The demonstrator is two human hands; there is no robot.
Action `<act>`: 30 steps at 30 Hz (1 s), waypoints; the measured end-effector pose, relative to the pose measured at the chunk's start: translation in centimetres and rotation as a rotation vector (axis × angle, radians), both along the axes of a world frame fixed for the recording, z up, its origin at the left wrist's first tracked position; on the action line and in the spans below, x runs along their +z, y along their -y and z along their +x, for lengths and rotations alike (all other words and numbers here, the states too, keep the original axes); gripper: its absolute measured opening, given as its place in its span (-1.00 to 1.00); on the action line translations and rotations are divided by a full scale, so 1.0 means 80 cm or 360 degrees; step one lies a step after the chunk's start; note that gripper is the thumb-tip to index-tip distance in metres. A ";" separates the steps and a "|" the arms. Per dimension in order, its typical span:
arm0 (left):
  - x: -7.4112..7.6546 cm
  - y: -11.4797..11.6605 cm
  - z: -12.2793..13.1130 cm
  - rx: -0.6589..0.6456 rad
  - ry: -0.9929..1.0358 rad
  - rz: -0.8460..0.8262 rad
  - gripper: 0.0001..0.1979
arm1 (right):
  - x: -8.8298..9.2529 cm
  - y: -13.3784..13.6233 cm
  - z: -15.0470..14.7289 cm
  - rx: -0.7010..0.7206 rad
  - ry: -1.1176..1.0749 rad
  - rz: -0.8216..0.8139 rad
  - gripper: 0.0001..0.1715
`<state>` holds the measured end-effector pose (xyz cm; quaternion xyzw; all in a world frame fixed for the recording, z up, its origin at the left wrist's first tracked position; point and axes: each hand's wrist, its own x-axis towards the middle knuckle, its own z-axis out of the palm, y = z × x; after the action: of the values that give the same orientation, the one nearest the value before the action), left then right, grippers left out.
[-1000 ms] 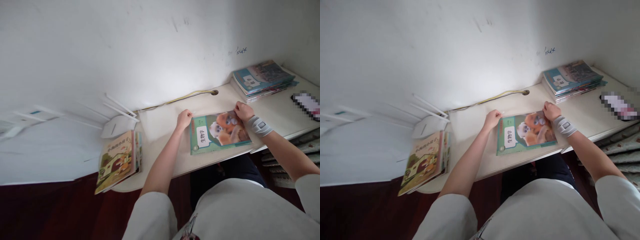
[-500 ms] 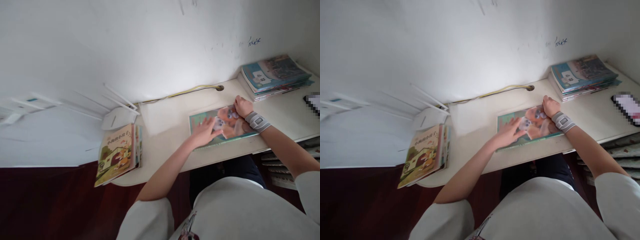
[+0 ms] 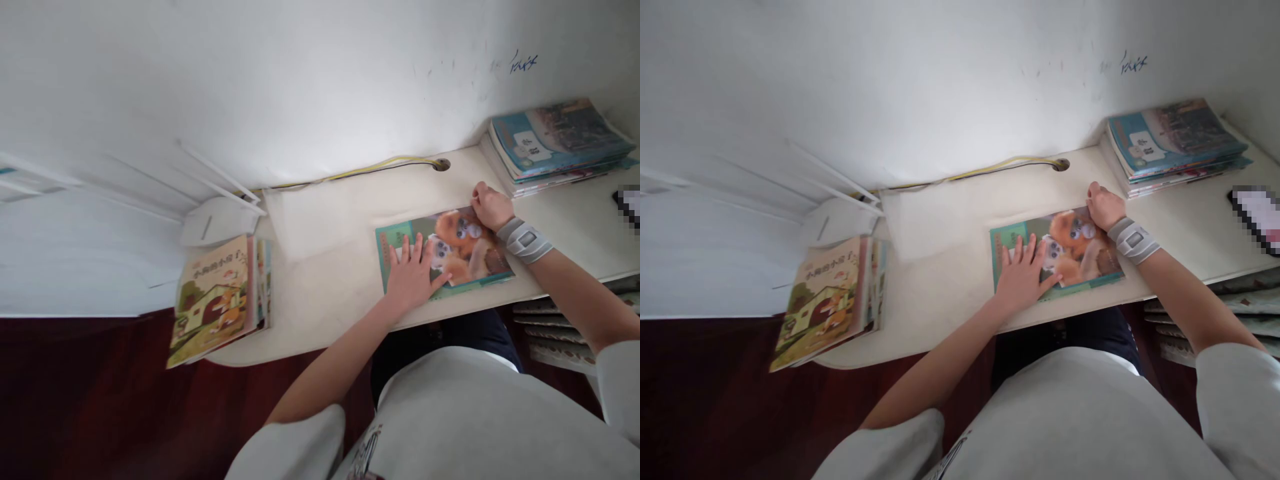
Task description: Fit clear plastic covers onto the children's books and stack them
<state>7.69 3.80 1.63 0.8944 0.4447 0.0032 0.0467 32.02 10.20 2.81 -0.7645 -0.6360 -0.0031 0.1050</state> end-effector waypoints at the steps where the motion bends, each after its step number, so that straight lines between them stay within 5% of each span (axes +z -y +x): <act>1: 0.000 0.000 0.000 -0.0006 0.0007 0.0007 -0.16 | 0.004 0.007 -0.011 0.0050 0.0054 0.0078 -0.59; 5: -0.002 0.000 0.000 -0.0016 0.0021 0.0015 -0.23 | 0.009 0.059 -0.088 0.0565 0.0172 0.0363 -0.43; 7: -0.005 -0.001 -0.001 -0.0045 0.0011 0.0000 -0.30 | 0.002 0.089 -0.125 0.0994 0.0153 0.0256 -0.33; 10: -0.007 -0.004 -0.007 -0.0090 0.0003 -0.0030 -0.35 | -0.012 0.115 -0.138 0.1182 0.0104 0.0146 -0.20; 19: 0.001 -0.020 -0.045 0.0252 -0.0059 0.0028 -0.38 | -0.022 0.120 -0.010 0.0804 0.0357 0.0086 -0.36; 25: 0.012 -0.027 0.017 0.0099 -0.0038 -0.0015 -0.42 | -0.002 0.084 -0.077 0.0715 0.0216 0.0046 -0.38; 30: 0.005 -0.042 0.041 0.0121 0.0063 -0.0096 -0.40 | -0.016 0.054 -0.121 0.0834 -0.0215 0.0052 -0.31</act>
<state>11.01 7.13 2.04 0.8749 0.4772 0.0092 0.0822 22.35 5.88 1.52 -0.5705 -0.8036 0.0648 0.1568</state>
